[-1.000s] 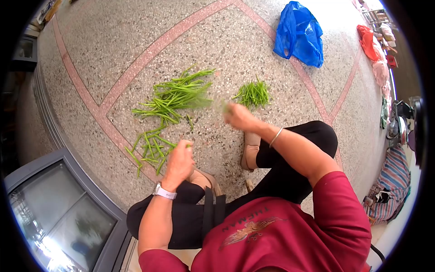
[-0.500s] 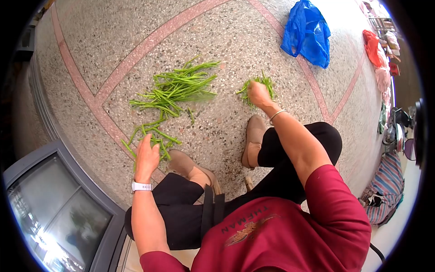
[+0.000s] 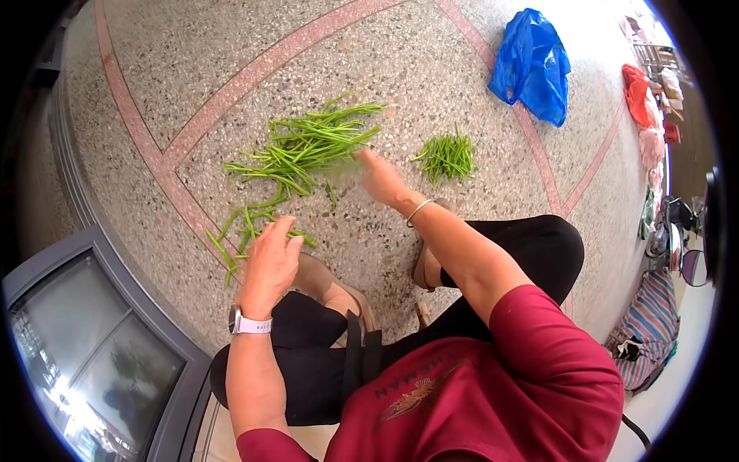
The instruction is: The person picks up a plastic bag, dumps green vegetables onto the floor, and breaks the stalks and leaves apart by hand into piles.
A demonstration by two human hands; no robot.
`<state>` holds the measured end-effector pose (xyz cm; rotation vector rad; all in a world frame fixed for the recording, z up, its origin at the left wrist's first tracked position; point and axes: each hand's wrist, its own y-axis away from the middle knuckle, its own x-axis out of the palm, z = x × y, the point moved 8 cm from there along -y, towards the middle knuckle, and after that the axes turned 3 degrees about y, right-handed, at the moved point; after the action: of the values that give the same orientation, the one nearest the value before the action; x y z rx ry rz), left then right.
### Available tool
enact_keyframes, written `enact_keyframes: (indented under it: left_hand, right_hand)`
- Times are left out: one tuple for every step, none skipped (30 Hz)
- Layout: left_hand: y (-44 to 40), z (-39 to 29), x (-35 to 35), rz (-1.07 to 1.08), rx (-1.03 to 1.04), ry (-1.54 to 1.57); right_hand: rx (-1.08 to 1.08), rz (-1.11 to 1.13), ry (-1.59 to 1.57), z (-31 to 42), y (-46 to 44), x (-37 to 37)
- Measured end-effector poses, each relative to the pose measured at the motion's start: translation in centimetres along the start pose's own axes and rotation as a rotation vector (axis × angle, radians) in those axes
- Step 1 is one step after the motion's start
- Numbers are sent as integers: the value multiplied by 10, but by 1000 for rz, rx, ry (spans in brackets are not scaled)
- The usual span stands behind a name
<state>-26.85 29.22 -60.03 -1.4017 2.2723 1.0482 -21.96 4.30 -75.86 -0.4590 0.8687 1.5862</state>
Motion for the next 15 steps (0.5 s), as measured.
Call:
enact_keyframes:
  left_hand:
    - [0, -2, 2, 7, 5, 17]
    - [1, -5, 4, 15, 18, 27]
    - [2, -8, 6, 25, 30, 38]
    - [3, -10, 9, 35, 42, 48]
    - [4, -11, 10, 46, 48, 44]
    - [5, -13, 11, 57, 56, 40]
    - [5, -15, 12, 67, 65, 36]
    - [5, -19, 11, 61, 75, 20]
    - [5, -23, 10, 56, 87, 5]
    - [5, -28, 11, 52, 100, -11]
    - [4, -35, 10, 4, 155, -17]
    - [3, -42, 12, -41, 211, -24]
    - [3, -51, 12, -86, 268, -30]
    - [3, -60, 15, -86, 310, 1]
    - [4, -71, 18, -86, 352, 32]
  right_hand:
    - [-44, -41, -11, 5, -1, 1]
    - [-89, -79, -23, 12, -2, -2]
    - [-27, -53, -25, 8, -6, -1]
    - [36, -27, -26, 4, -11, 0]
    - [102, -1, -28, 5, -13, -2]
    - [58, -11, 4, 12, -14, -10]
    - [12, -21, 37, 18, -14, -20]
    - [-36, -33, 73, 30, -14, -36]
    - [-81, 4, 105, 45, -13, -52]
    - [-123, 40, 138, 64, -8, -73]
    - [-162, 75, 170, 81, -4, -91]
    - [-191, 117, 190, 94, 1, -104]
    - [-208, 153, 172, 108, 6, -119]
    - [-225, 190, 154, 123, 15, -133]
    - [-243, 226, 136, 137, 24, -146]
